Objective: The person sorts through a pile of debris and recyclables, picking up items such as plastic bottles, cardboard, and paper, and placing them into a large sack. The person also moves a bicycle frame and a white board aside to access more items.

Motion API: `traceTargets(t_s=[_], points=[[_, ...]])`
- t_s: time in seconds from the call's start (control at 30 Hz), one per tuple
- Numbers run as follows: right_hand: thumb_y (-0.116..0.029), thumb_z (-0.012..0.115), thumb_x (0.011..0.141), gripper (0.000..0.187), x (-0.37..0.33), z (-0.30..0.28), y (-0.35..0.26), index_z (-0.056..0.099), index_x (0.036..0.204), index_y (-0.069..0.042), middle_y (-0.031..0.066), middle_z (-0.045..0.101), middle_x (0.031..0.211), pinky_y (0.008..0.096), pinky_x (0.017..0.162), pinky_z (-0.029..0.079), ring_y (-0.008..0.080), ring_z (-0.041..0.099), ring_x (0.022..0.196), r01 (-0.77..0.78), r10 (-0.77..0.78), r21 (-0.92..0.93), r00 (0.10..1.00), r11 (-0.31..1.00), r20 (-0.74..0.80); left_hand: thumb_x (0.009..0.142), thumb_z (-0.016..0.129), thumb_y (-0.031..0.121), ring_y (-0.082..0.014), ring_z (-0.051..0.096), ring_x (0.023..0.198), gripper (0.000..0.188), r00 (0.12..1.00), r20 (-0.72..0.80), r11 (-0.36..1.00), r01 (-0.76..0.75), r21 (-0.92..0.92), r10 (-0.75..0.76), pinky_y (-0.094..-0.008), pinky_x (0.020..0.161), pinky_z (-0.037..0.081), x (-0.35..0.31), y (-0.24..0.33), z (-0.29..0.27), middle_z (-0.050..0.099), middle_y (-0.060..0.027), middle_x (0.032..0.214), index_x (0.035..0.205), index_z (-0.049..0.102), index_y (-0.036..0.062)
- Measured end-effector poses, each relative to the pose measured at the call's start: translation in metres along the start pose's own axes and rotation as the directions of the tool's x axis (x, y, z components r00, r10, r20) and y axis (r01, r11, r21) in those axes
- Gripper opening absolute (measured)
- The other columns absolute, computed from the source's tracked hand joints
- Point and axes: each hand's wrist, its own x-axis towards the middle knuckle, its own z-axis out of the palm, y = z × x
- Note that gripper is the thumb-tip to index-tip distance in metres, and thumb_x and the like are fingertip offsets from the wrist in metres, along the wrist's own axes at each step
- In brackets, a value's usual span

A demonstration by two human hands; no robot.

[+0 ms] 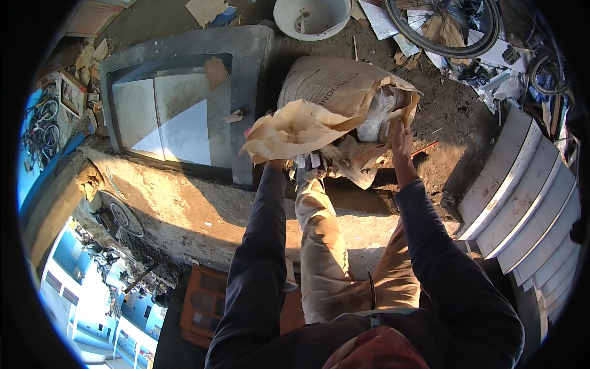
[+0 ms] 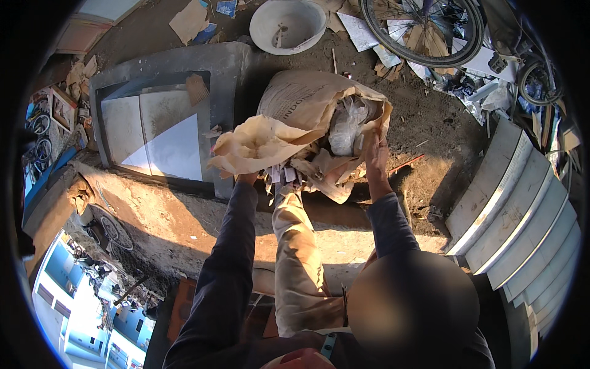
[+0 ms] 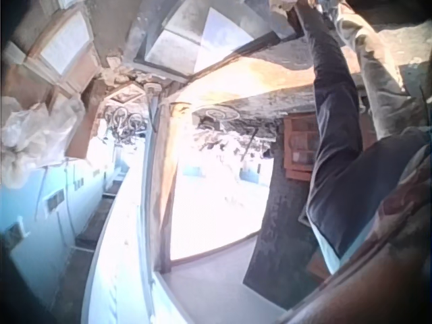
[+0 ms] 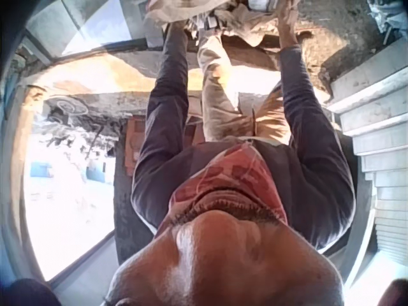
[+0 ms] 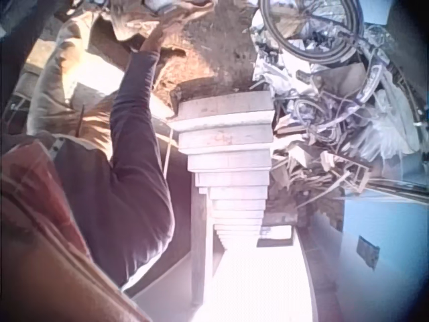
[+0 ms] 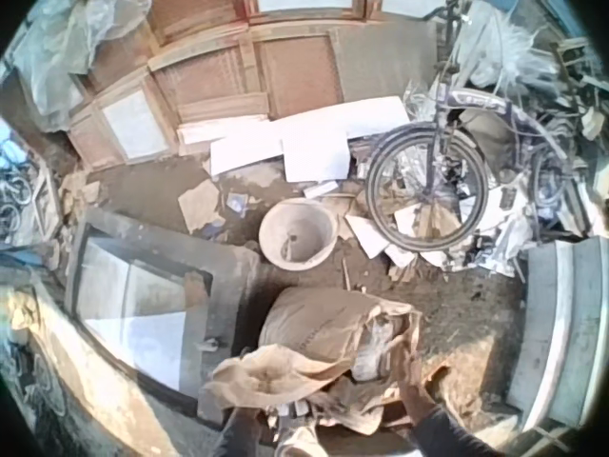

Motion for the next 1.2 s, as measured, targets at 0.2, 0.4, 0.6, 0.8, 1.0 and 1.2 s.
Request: traceTargets(t_s=[0.2,0.4,0.6,0.8,1.0,1.2], points=[[-0.028,0.060,0.104,0.031,-0.059,0.008,0.009,0.066,0.120,-0.002,0.0096,0.072,0.108,0.0416,0.075,0.053,0.0253,0.067,0.087,0.047,-0.023,-0.218,0.994,0.975,0.109,0.101,0.066,0.043,-0.0277,0.057,0.129,0.063,0.983,-0.166,0.997,0.079,-0.007,-0.079,-0.0458,0.109,0.043,-0.006,0.008,0.031,0.057,-0.0144,0.146,0.149,0.049,0.0053],[-0.013,0.058,0.097,0.021,-0.107,0.022,-0.077,0.068,0.110,0.001,0.0271,0.070,0.100,0.0495,0.079,0.054,0.0446,0.068,0.097,0.355,-0.209,-0.721,0.935,0.595,0.288,0.101,0.066,0.043,-0.0275,0.057,0.127,0.063,0.979,-0.199,0.999,0.028,-0.041,-0.036,-0.0465,0.107,0.045,0.003,0.023,-0.030,0.058,-0.0145,0.144,0.150,0.048,0.0071],[-0.017,0.061,0.096,0.024,-0.177,0.030,-0.235,0.068,0.108,0.003,0.0268,0.070,0.095,0.0480,0.079,0.053,0.0457,0.069,0.092,0.502,-0.282,-0.541,0.853,0.675,0.440,0.101,0.066,0.043,-0.0274,0.058,0.126,0.063,0.965,-0.213,0.974,-0.185,-0.131,0.154,-0.0472,0.105,0.046,-0.016,0.029,-0.111,0.060,-0.0147,0.142,0.151,0.048,0.0090],[-0.028,0.058,0.097,0.036,-0.058,0.105,-0.199,0.068,0.112,0.003,0.0294,0.072,0.100,0.0480,0.084,0.054,0.0452,0.070,0.097,0.221,-0.118,-0.666,0.973,0.712,0.197,0.097,0.068,0.049,-0.0289,0.057,0.125,0.077,0.990,-0.121,0.996,0.079,0.044,-0.073,-0.0529,0.099,0.047,0.030,0.028,-0.097,0.063,-0.0157,0.136,0.157,0.038,0.0122],[-0.032,0.059,0.098,0.039,0.005,0.094,-0.139,0.067,0.116,0.001,0.0266,0.071,0.106,0.0451,0.086,0.054,0.0380,0.071,0.100,0.448,-0.277,-0.695,0.894,0.563,0.352,0.101,0.061,0.051,-0.0316,0.061,0.119,0.074,0.827,0.182,0.707,0.551,-0.443,-0.531,-0.0382,0.084,0.053,-0.038,0.017,-0.045,0.061,-0.0149,0.135,0.156,0.035,0.0089],[-0.050,0.066,0.101,0.064,-0.044,0.090,-0.149,0.056,0.139,0.001,0.0153,0.069,0.125,0.0380,0.098,0.049,0.0250,0.063,0.114,0.207,-0.109,-0.271,0.936,0.940,0.336,0.107,0.054,0.034,-0.0204,0.068,0.089,0.029,0.845,0.391,0.442,0.526,-0.727,-0.364,-0.0397,0.076,0.061,-0.058,0.012,-0.007,0.065,-0.0069,0.111,0.110,0.062,0.0063]])
